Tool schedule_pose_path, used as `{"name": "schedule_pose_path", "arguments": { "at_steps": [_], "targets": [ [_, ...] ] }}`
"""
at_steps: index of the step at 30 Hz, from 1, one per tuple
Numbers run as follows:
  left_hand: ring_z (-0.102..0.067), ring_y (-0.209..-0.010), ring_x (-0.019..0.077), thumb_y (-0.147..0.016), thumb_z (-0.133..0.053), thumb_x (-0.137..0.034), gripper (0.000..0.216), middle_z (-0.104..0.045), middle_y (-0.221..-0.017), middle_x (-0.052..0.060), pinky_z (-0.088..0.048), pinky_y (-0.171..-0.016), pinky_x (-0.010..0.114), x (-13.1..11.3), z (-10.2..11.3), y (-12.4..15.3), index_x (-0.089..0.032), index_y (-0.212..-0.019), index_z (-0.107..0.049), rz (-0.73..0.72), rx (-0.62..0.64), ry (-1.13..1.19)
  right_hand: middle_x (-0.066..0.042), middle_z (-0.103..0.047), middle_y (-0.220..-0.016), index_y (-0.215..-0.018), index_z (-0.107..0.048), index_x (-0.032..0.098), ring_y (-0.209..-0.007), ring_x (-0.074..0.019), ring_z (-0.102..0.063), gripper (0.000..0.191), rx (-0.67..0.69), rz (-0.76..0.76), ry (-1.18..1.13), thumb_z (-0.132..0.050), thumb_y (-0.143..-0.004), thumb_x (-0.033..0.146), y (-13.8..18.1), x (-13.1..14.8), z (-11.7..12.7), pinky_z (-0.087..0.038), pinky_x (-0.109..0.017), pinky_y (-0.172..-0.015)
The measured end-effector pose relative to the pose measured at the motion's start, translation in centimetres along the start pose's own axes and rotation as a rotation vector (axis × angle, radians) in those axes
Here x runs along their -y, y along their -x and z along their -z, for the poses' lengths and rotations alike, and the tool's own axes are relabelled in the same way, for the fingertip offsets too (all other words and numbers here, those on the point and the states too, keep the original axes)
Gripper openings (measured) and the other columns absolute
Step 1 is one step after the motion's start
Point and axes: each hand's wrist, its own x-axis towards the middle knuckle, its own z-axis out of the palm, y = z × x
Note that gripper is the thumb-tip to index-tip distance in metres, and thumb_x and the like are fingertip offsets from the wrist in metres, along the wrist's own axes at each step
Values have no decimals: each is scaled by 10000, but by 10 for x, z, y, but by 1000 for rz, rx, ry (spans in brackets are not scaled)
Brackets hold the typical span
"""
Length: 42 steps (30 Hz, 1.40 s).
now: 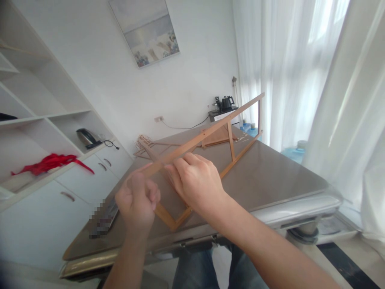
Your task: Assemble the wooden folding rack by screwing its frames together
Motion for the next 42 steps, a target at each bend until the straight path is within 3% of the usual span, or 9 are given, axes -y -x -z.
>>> {"name": "schedule_pose_path", "arguments": {
  "at_steps": [9,16,42],
  "targets": [
    [-389,-346,76,-1068,-526,-451,367,-456,-449,-86,-331,-369,201,0,1,0,-146,-1140,-717,5,-5,-24,-33,-731,-790,-929,-811,181,-688,-150,-687,264,-26,-46,-11,-641,-1018,362,2,1,0,-358,-273,-569],
    [-368,-339,76,-1066,-532,-471,371,-446,-442,-89,-315,-361,201,0,0,0,-157,-1128,-720,2,-4,-9,3,-665,-676,-863,-809,204,-589,-128,-623,304,-10,-68,32,-613,-1027,367,2,2,0,-281,-285,-525],
    [-362,-338,68,-1056,-547,-488,392,-435,-448,-87,-306,-359,187,0,-2,1,-147,-1142,-721,29,-18,22,-5,-707,-729,-852,-800,234,-615,-140,-636,284,25,-150,50,-625,-1005,397,1,6,0,-259,-285,-538]
  ]
}}
